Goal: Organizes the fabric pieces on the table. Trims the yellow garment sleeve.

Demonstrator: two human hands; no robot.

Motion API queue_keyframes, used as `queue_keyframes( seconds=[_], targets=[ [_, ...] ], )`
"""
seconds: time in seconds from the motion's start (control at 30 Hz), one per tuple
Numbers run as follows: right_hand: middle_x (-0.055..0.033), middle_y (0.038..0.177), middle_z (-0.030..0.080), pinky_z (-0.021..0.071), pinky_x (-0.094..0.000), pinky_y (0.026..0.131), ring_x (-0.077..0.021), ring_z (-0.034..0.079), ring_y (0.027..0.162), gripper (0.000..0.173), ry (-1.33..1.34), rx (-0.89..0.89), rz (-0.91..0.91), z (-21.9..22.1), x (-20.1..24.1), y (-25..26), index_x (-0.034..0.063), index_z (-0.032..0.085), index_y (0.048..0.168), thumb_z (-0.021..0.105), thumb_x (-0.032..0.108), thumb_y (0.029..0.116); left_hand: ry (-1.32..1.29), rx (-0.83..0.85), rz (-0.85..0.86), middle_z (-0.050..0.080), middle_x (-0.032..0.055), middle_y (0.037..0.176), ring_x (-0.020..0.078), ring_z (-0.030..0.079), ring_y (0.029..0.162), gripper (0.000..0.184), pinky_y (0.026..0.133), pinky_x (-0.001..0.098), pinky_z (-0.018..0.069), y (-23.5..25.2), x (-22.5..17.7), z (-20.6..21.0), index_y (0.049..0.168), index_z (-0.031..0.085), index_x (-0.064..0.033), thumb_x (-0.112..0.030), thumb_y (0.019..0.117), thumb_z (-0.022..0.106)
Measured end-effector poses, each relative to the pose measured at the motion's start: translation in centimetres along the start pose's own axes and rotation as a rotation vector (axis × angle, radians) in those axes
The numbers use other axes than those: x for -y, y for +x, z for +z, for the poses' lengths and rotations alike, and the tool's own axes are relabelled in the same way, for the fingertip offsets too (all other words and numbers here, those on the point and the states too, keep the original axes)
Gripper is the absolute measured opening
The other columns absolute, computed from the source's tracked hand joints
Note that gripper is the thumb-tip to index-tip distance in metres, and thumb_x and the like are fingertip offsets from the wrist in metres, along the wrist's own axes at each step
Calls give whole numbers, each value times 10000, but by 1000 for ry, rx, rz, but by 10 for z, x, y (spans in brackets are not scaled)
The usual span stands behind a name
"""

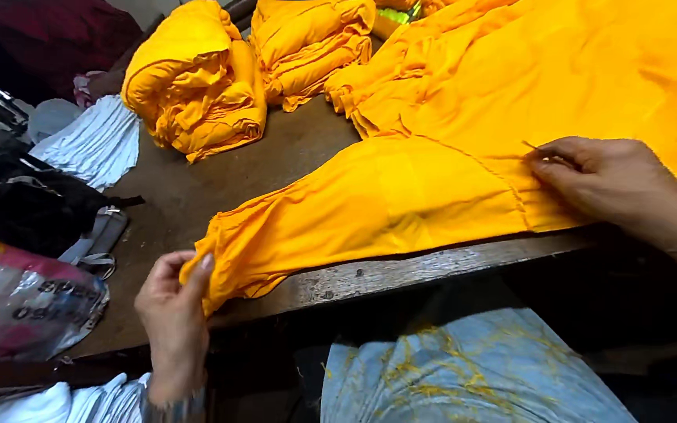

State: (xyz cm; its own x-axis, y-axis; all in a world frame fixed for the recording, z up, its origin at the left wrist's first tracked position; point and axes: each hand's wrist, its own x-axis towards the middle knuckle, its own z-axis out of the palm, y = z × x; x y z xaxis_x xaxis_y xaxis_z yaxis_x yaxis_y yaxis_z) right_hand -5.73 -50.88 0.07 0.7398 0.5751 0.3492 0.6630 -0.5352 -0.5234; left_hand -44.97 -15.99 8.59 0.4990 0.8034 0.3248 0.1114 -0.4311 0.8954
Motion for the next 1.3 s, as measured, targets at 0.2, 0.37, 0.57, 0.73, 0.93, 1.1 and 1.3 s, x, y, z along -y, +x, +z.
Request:
queue_keyframes(
  seconds=[0.2, 0.37, 0.57, 0.73, 0.93, 1.1, 1.3],
  targets=[
    [71, 708, 643, 481, -257, 501, -16, 561, 572, 156, 355, 211, -66, -2, 53, -57, 165, 707, 913, 601, 270, 957, -267, 222, -381, 667, 173, 1175, 279, 716, 952, 847, 756, 407, 645, -114, 21, 48, 1508, 382, -50, 19, 760, 773],
    [55, 669, 592, 420, -195, 449, -51, 510, 527, 197, 820, 546, 81, 30, 112, -120, 179, 651, 840, 756, 336, 894, -634, 428, -443, 626, 254, 1246, 306, 717, 992, 858, 809, 424, 642, -163, 14, 100, 1510, 381, -8, 48, 772, 815],
    [-3, 675, 609, 479, -194, 452, -71, 549, 522, 228, 1046, 612, 188, 52, 145, -153, 117, 658, 932, 830, 114, 783, -800, 635, -444, 678, 239, 1151, 275, 747, 908, 485, 806, 423, 650, -179, 6, 123, 1283, 586, 69, -90, 875, 794],
    [19, 628, 568, 410, -176, 413, -51, 482, 480, 155, 1005, 569, 90, 37, 132, -150, 104, 692, 951, 774, 91, 820, -551, 508, -348, 705, 127, 923, 179, 699, 790, 184, 727, 348, 627, -171, 6, 128, 930, 754, -16, -185, 971, 695],
    [11, 888, 711, 594, -186, 667, -65, 675, 786, 116, 934, 420, -99, 42, 122, -156, 48, 761, 989, 720, 46, 880, -419, 404, -233, 707, 115, 909, 188, 713, 756, 319, 707, 316, 630, -172, -4, 139, 1119, 626, -65, -78, 842, 784],
    [20, 863, 622, 483, -146, 561, -22, 564, 701, 54, 724, 111, -102, 31, 119, -151, 51, 703, 939, 679, 71, 895, -443, 418, -141, 726, 137, 997, 199, 716, 702, 510, 552, 281, 613, -164, -6, 150, 1321, 564, -123, 12, 864, 747],
    [95, 746, 630, 462, -124, 511, 37, 564, 637, 184, 539, 204, -157, 20, 120, -155, 134, 720, 825, 782, 305, 853, -584, 513, -175, 679, 148, 1047, 181, 685, 642, 243, 488, 288, 621, -169, -11, 164, 1122, 751, -4, 49, 885, 745]
  ],
)
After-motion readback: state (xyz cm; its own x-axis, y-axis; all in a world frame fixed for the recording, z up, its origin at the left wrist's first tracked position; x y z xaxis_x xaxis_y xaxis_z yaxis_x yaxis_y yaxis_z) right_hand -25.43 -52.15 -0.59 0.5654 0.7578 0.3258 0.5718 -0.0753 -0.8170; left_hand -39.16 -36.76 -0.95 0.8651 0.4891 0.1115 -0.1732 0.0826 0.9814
